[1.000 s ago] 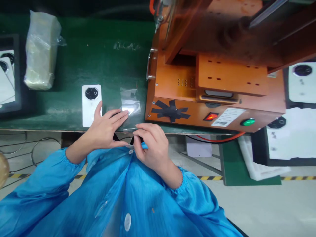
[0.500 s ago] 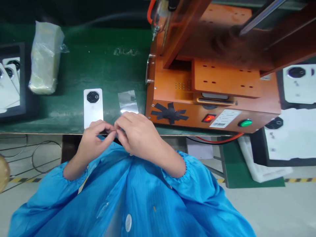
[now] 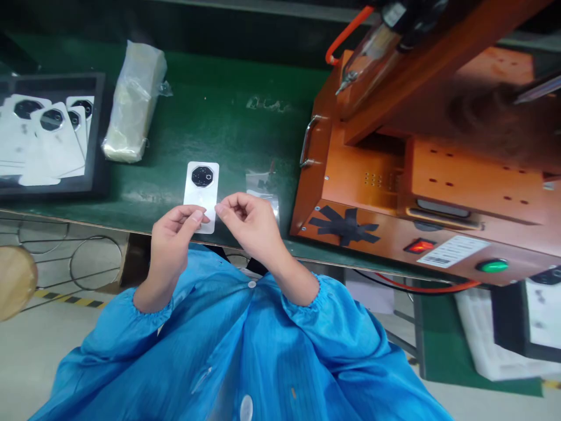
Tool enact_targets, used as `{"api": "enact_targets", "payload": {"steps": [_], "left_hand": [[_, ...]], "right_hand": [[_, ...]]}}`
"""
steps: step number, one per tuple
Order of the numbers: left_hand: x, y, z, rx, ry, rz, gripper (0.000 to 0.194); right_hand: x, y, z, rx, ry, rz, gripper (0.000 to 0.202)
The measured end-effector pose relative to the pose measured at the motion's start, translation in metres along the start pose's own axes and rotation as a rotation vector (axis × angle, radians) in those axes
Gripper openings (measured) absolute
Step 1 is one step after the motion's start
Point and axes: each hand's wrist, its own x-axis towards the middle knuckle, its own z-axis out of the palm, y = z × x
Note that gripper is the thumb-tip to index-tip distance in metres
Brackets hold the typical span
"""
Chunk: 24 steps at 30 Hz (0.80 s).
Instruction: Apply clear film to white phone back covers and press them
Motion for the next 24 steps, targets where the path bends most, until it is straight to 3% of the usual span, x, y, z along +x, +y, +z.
{"api": "enact_targets", "payload": {"steps": [4, 7, 12, 24], "left_hand": [[0.005, -0.017, -0.027, 0.592, -0.011, 0.327, 0.047], [-0.001, -0.035, -0.039, 0.884, -0.127, 0.481, 0.05], [-0.02, -0.055, -0.036, 0.947, -0.121, 0.496, 0.056], [-0.019, -0.058, -0.034, 0.921, -0.09, 0.529, 0.057]], "right_hand": [[0.029, -0.004, -0.003, -0.157, 0.055, -0.117, 0.04], [0.061, 0.0, -0.002, -0.273, -0.002, -0.13, 0.03], [0.093, 0.017, 0.007, -0.333, -0.124, -0.053, 0.026], [0.111, 0.022, 0.01, -0.57, -0.255, -0.041, 0.025]]}}
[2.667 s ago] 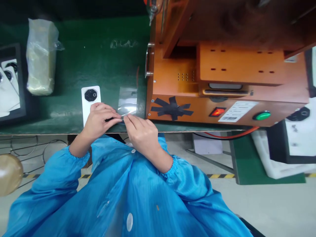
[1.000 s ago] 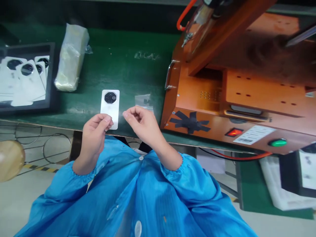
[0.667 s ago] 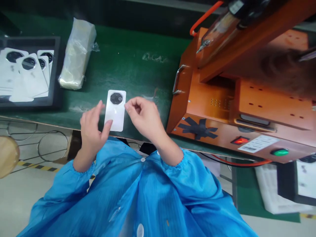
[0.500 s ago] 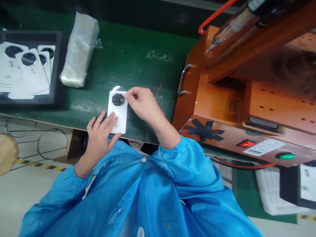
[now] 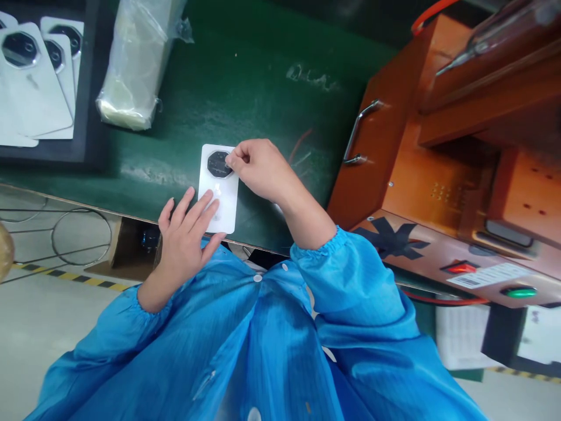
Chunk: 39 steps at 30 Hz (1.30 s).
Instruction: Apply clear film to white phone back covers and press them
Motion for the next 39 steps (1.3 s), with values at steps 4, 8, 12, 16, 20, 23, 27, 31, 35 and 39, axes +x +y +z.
{"api": "enact_targets", "payload": {"steps": [4, 8, 12, 16, 20, 23, 27, 31, 35, 39], "left_hand": [[0.0, 0.001, 0.0, -0.03, -0.015, -0.02, 0.057], [0.001, 0.0, -0.002, -0.048, -0.022, -0.031, 0.057], [0.001, 0.0, -0.003, -0.041, -0.022, -0.015, 0.059], [0.001, -0.001, -0.003, -0.046, -0.025, -0.021, 0.058], [0.001, -0.002, -0.002, -0.026, -0.019, 0.0, 0.059], [0.001, -0.003, -0.001, -0.005, 0.003, 0.011, 0.059], [0.001, -0.004, 0.0, 0.035, 0.042, 0.046, 0.058], [0.001, -0.003, 0.0, 0.033, 0.046, 0.045, 0.058], [0.001, -0.002, 0.001, 0.022, 0.029, 0.027, 0.058], [0.001, -0.003, 0.0, 0.033, 0.027, 0.034, 0.057]], "right_hand": [[0.0, 0.002, -0.001, 0.011, 0.017, -0.019, 0.024], [0.0, 0.002, -0.001, 0.006, 0.022, -0.008, 0.024], [0.002, 0.003, 0.0, 0.002, 0.03, -0.022, 0.026], [0.004, 0.002, 0.0, -0.028, 0.023, -0.021, 0.026], [0.004, 0.0, -0.001, -0.04, 0.043, -0.023, 0.027], [0.003, -0.004, -0.001, -0.077, 0.031, -0.016, 0.026], [0.002, -0.009, 0.0, -0.122, 0.052, 0.004, 0.026], [0.003, -0.011, 0.003, -0.149, 0.087, 0.027, 0.026], [0.003, -0.01, 0.005, -0.184, 0.112, 0.038, 0.023], [0.003, -0.006, 0.01, -0.238, 0.159, 0.017, 0.024]]}}
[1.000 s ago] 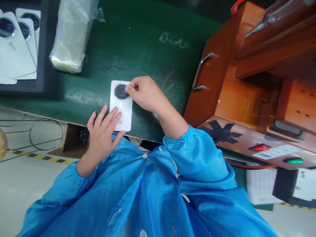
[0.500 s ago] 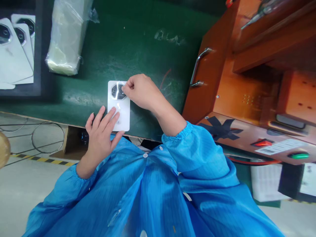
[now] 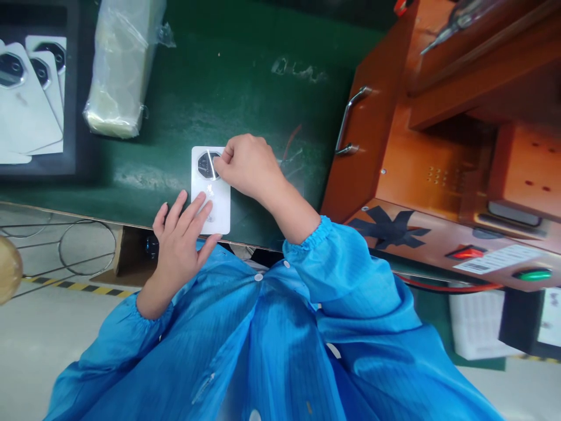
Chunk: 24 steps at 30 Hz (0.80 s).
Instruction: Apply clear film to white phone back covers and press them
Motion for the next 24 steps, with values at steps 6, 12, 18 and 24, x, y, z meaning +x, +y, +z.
{"api": "enact_targets", "payload": {"steps": [6, 12, 18, 24], "left_hand": [[-0.001, -0.001, -0.001, -0.012, -0.005, -0.013, 0.058], [-0.001, -0.001, 0.001, -0.039, -0.007, -0.018, 0.057], [0.002, -0.008, -0.021, -0.226, -0.011, -0.089, 0.053], [0.032, -0.02, -0.05, -0.276, 0.039, -0.126, 0.038]], "right_hand": [[-0.002, 0.005, 0.016, -0.149, 0.088, -0.007, 0.021], [-0.021, -0.001, 0.005, -0.203, 0.216, -0.048, 0.025], [-0.102, -0.023, 0.016, -0.29, 0.109, -0.378, 0.038], [-0.151, -0.016, 0.046, -0.411, 0.117, -0.6, 0.037]]}}
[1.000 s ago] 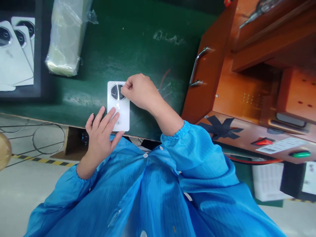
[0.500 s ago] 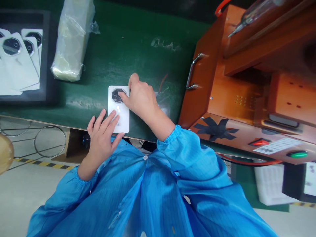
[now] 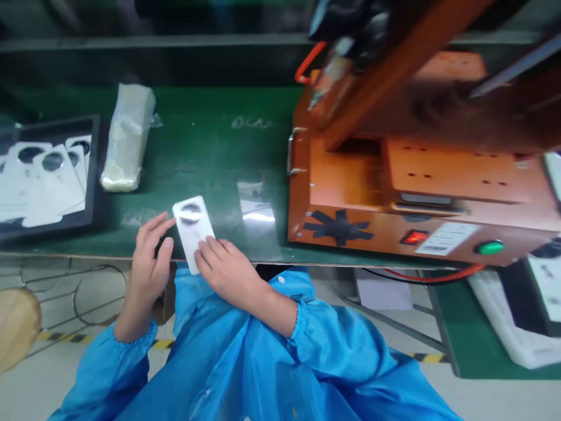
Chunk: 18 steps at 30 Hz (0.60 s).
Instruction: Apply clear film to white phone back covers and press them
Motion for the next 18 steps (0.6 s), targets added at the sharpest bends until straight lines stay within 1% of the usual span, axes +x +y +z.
{"api": "enact_targets", "payload": {"steps": [1, 3, 5, 6, 8, 10, 12, 15, 16, 18], "left_hand": [[0.007, 0.002, -0.002, 0.003, 0.002, 0.023, 0.036], [0.019, 0.005, -0.001, 0.032, 0.007, 0.091, 0.033], [0.028, 0.007, 0.003, 0.107, 0.002, 0.183, 0.032], [0.029, 0.007, 0.006, 0.156, -0.021, 0.223, 0.033], [0.029, 0.006, 0.013, 0.267, -0.109, 0.277, 0.039], [0.025, 0.003, 0.019, 0.366, -0.204, 0.269, 0.046], [0.024, -0.002, 0.02, 0.431, -0.222, 0.205, 0.051], [0.032, -0.005, 0.008, 0.469, -0.154, 0.117, 0.052], [0.037, -0.002, 0.003, 0.47, -0.111, 0.113, 0.049], [0.051, 0.012, -0.008, 0.434, -0.009, 0.135, 0.039]], "right_hand": [[-0.004, 0.001, 0.0, -0.022, 0.031, -0.007, 0.03], [-0.01, 0.004, -0.002, -0.04, 0.097, -0.001, 0.028], [-0.016, 0.006, -0.004, -0.029, 0.134, 0.01, 0.027], [-0.019, 0.006, -0.005, -0.016, 0.139, 0.017, 0.027], [-0.024, 0.006, -0.004, 0.014, 0.149, 0.035, 0.027], [-0.027, 0.005, -0.001, 0.04, 0.159, 0.045, 0.028], [-0.028, 0.004, 0.002, 0.055, 0.163, 0.043, 0.028], [-0.027, 0.001, -0.001, 0.037, 0.159, 0.033, 0.028], [-0.028, 0.0, -0.006, 0.019, 0.176, 0.028, 0.028], [-0.033, 0.003, -0.024, -0.02, 0.27, 0.004, 0.03]]}}
